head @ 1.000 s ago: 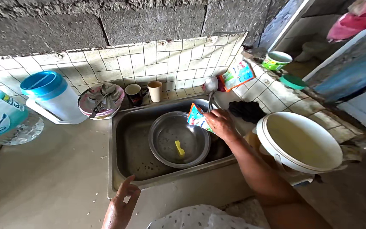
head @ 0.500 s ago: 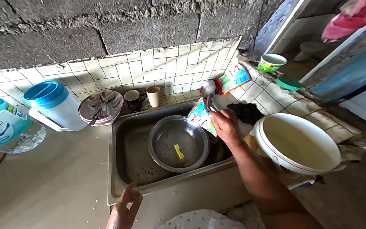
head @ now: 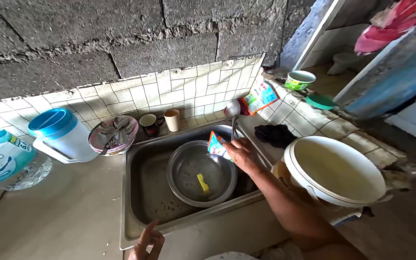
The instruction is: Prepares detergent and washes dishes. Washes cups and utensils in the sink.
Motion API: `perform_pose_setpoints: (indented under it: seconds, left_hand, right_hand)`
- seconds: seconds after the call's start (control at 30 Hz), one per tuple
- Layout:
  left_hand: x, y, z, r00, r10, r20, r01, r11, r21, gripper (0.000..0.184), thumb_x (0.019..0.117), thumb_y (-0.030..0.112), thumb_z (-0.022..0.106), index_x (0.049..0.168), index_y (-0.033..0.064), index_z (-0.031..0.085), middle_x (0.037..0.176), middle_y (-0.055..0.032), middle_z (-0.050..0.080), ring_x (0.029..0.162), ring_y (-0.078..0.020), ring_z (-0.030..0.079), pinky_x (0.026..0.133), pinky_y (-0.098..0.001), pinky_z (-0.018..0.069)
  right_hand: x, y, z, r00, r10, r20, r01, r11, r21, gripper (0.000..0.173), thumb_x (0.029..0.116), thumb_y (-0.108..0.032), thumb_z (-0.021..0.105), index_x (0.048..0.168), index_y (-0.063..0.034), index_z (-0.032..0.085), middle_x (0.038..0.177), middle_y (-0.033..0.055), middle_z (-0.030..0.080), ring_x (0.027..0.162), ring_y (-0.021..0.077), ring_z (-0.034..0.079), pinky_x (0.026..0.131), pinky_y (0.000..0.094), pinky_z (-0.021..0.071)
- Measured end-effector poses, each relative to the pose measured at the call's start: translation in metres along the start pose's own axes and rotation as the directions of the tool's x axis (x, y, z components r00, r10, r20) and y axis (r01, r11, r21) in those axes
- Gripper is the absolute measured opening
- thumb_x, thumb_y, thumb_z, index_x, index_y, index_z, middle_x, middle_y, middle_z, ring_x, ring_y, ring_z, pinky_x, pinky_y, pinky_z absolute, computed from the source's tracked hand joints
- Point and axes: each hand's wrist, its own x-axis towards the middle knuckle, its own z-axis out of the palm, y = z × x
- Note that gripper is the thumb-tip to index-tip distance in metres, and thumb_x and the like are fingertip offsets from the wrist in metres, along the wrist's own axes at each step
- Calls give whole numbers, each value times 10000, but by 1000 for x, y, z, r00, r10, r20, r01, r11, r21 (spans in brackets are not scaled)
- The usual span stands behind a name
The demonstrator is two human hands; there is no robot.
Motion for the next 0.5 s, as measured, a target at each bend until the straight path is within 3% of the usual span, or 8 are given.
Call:
perform_pose_setpoints:
  seconds: [0.13, 0.27, 0.4, 0.5]
  left_hand:
    - [-1, 0, -2, 1000, -12, -14, 12, 1000, -5, 482, 954, 52, 599, 1391, -125, 499, 967, -141, 732, 847, -139, 722, 812, -311, 594]
    - [-1, 0, 0, 1000, -9, -1, 9, 1000, 13, 486, 953, 64, 600, 1393, -118, 506, 964, -136, 735, 848, -150, 725, 810, -321, 597]
    - [4, 4, 0, 1000, -9, 12, 9, 1000, 30, 479, 962, 88, 596, 1391, -107, 513, 975, -133, 734, 852, -161, 725, 812, -327, 596]
    - [14, 19, 1, 999, -11, 53, 8, 999, 53, 469, 957, 90, 593, 1391, -79, 533, 993, -135, 739, 866, -179, 729, 820, -348, 596]
  right_hand:
    - [6, -2, -11, 992, 82, -97, -82, 997, -4, 217, 940, 10, 614, 1068, -21, 787, 814, 217, 684, 798, 410, 683, 787, 534, 549]
    - [-2, 7, 5, 999, 19, 35, -19, 1000, 6, 204, 944, 11, 611, 1052, -26, 780, 838, 215, 688, 836, 407, 698, 826, 544, 564]
    - [5, 1, -10, 994, 75, -81, -75, 997, 3, 216, 937, 12, 620, 1067, -22, 790, 807, 213, 679, 797, 407, 680, 777, 528, 547]
    - [-6, 7, 5, 992, 21, 123, -29, 998, 60, 206, 957, 12, 600, 1072, -11, 769, 876, 231, 690, 886, 425, 692, 862, 565, 550]
